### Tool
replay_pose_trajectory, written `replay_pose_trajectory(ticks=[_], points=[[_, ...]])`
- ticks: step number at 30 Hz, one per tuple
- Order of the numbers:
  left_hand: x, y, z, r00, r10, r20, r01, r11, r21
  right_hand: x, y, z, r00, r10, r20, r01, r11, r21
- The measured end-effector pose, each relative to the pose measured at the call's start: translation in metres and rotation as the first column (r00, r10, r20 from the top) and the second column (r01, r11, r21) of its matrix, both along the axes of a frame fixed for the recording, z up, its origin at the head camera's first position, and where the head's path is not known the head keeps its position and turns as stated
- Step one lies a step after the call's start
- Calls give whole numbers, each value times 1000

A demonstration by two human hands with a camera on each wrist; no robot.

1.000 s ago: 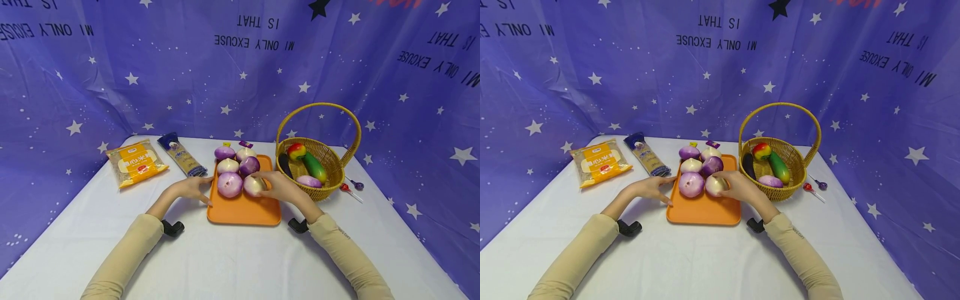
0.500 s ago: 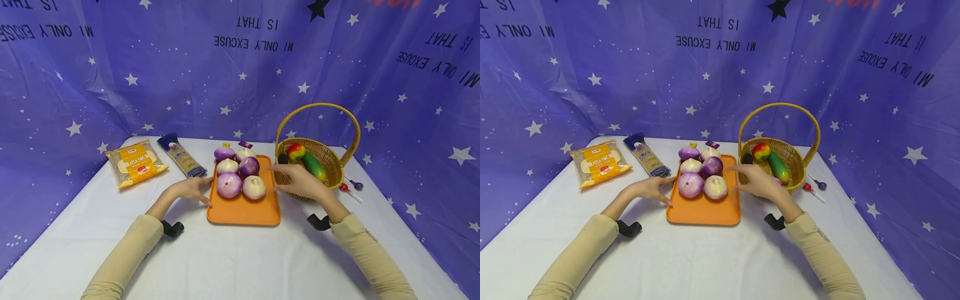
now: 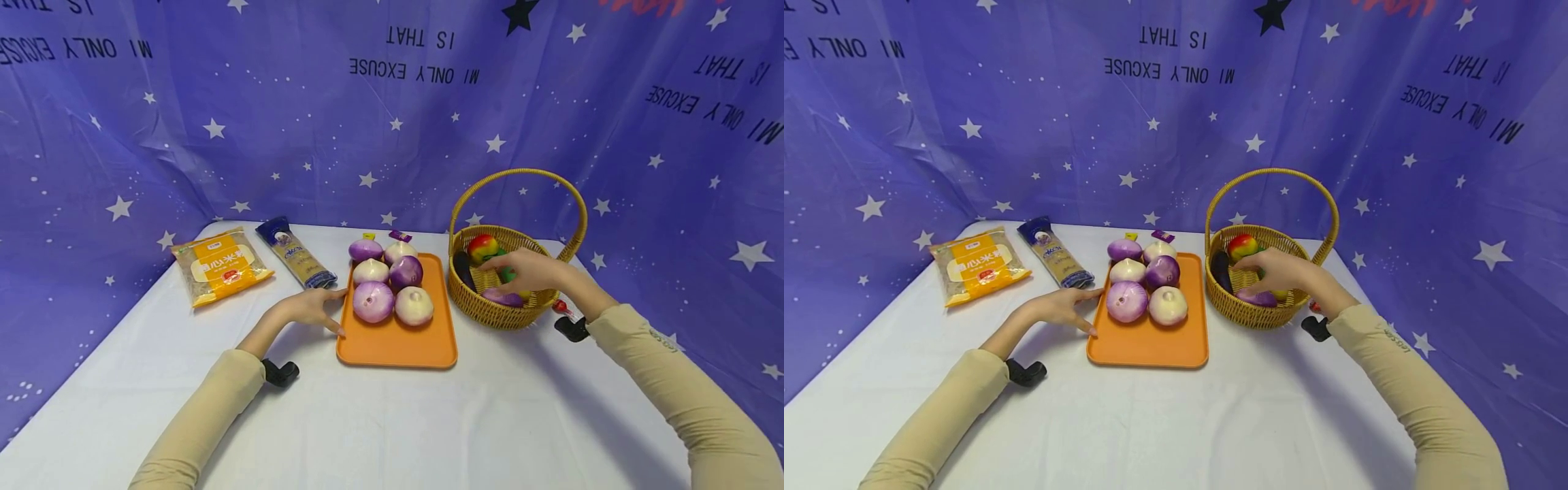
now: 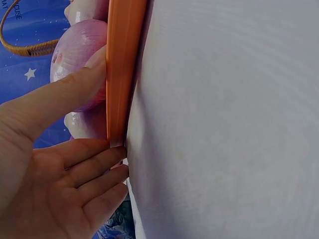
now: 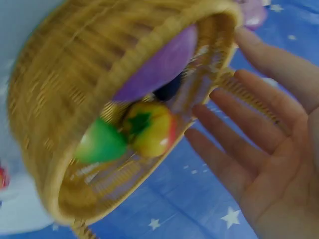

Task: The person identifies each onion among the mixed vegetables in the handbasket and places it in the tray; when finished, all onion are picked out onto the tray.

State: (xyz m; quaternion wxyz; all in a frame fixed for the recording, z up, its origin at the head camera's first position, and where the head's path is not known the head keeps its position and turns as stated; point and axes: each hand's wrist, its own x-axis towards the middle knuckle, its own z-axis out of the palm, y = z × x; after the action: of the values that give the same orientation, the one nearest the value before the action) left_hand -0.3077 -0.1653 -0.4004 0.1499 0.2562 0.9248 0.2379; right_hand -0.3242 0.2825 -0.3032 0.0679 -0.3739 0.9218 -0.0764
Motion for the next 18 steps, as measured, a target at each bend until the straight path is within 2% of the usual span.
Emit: replay_pose_trajectory(ticks=[5,9,14,18], points=[[0,0,0,1000,-11,-1,11,1000,7,-12,4,4,994,7,114,-20,993,113],[0,-1,-1,1000,-11,0,11,1000,10,-17,0,7,976,-12,218,-29,983,181],[-1,-1,-1,1000,-7,4,7,1000,9,-23,-5,4,946,-27,323,-49,973,226],[0,-1,0,1000,-6,4,6,1000,9,-26,-9,1,926,-23,378,-65,973,220]])
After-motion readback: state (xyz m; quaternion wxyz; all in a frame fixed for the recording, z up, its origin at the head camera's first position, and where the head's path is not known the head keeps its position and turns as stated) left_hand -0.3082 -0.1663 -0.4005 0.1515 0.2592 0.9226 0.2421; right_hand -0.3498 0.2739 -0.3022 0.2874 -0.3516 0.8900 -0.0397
